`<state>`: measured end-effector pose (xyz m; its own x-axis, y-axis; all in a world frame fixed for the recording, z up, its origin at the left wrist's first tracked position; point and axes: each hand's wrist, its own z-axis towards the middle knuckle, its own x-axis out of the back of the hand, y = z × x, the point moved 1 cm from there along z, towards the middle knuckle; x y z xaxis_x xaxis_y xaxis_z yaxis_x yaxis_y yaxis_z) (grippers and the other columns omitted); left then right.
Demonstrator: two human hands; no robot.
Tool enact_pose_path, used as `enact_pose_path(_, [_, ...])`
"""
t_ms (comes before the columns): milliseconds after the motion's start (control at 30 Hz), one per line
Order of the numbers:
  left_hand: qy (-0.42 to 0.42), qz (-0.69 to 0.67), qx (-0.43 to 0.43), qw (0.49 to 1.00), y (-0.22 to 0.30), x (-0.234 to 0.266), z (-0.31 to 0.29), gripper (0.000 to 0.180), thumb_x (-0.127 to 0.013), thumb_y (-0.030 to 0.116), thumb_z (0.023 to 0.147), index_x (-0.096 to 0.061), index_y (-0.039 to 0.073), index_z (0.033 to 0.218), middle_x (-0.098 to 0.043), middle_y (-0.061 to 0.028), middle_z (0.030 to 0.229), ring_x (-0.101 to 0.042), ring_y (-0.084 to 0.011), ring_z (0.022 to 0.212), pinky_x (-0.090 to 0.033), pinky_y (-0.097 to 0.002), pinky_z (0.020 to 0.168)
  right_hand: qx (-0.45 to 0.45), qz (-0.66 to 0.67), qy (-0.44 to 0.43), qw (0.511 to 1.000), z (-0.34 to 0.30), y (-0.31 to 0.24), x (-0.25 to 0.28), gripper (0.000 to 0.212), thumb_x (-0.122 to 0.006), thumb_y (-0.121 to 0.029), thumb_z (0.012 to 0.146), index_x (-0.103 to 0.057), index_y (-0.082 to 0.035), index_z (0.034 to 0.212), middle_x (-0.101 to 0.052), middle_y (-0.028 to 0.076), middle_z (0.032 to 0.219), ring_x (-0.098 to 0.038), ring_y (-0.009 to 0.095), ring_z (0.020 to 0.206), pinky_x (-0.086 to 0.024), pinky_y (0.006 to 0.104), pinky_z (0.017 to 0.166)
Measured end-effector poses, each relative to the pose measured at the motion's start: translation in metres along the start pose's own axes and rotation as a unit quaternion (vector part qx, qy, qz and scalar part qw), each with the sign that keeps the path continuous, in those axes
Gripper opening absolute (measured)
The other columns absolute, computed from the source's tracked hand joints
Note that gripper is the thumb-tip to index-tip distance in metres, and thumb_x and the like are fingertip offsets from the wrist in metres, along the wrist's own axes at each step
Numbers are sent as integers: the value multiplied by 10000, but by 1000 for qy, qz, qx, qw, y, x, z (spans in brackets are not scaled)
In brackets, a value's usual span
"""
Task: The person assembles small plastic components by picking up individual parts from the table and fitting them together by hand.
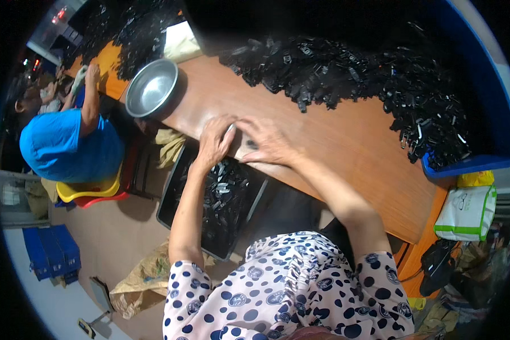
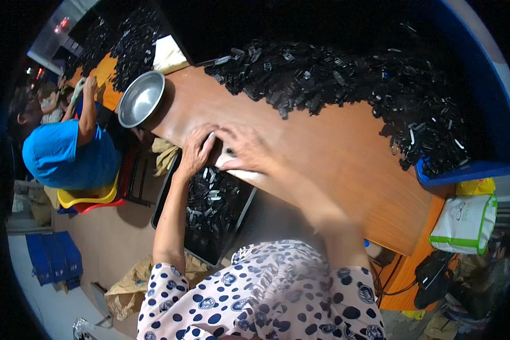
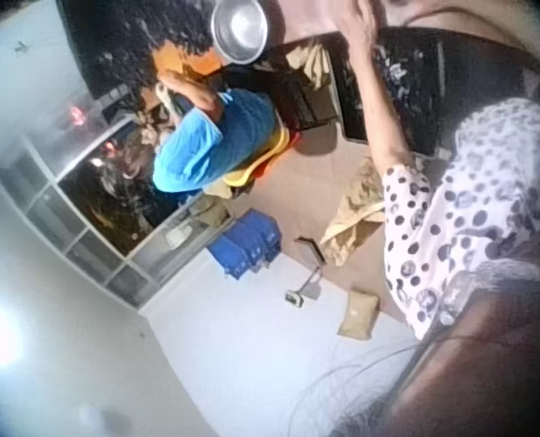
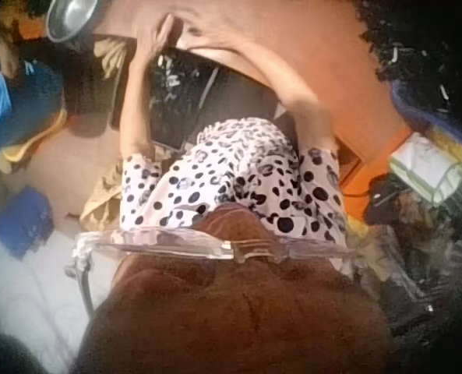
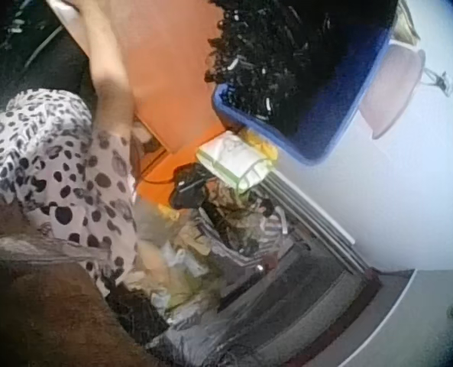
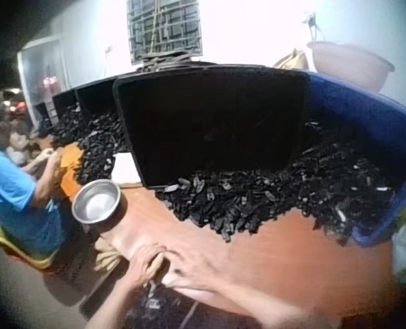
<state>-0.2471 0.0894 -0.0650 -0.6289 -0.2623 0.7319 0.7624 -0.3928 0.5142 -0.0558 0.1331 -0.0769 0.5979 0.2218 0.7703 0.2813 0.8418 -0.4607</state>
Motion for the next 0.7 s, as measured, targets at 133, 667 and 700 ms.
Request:
enact_pose_path(133, [67, -51, 143, 986, -6, 28, -53, 248, -490, 186, 930, -616, -1, 1034, -622, -159, 1073, -579, -296, 998, -435, -369, 889, 74, 62, 28, 995, 26, -35, -34, 779, -771, -454, 624, -485, -40, 1219, -513, 201, 1206, -492, 373, 1130, -401, 447, 953])
enact_pose_path(667, [88, -144, 201, 965, -56, -52, 129, 537, -544, 323, 924, -417, -5, 1329, -478, -206, 1281, -483, -329, 1152, -375, -392, 985, -243, -348, 177, 888, -154, 91, 197, 782, -767, -407, 670, -444, -94, 1309, -390, 184, 1343, -324, 370, 1289, -294, 506, 993])
enact_pose_path(700, [64, -210, 239, 946, -50, -68, 149, 523, -524, 314, 938, -417, -15, 1330, -580, -196, 1174, -580, -327, 1037, -454, -380, 909, -285, -374, 161, 868, -180, 104, 218, 791, -763, -434, 664, -449, -103, 1311, -392, 188, 1344, -321, 374, 1290, -293, 509, 989])
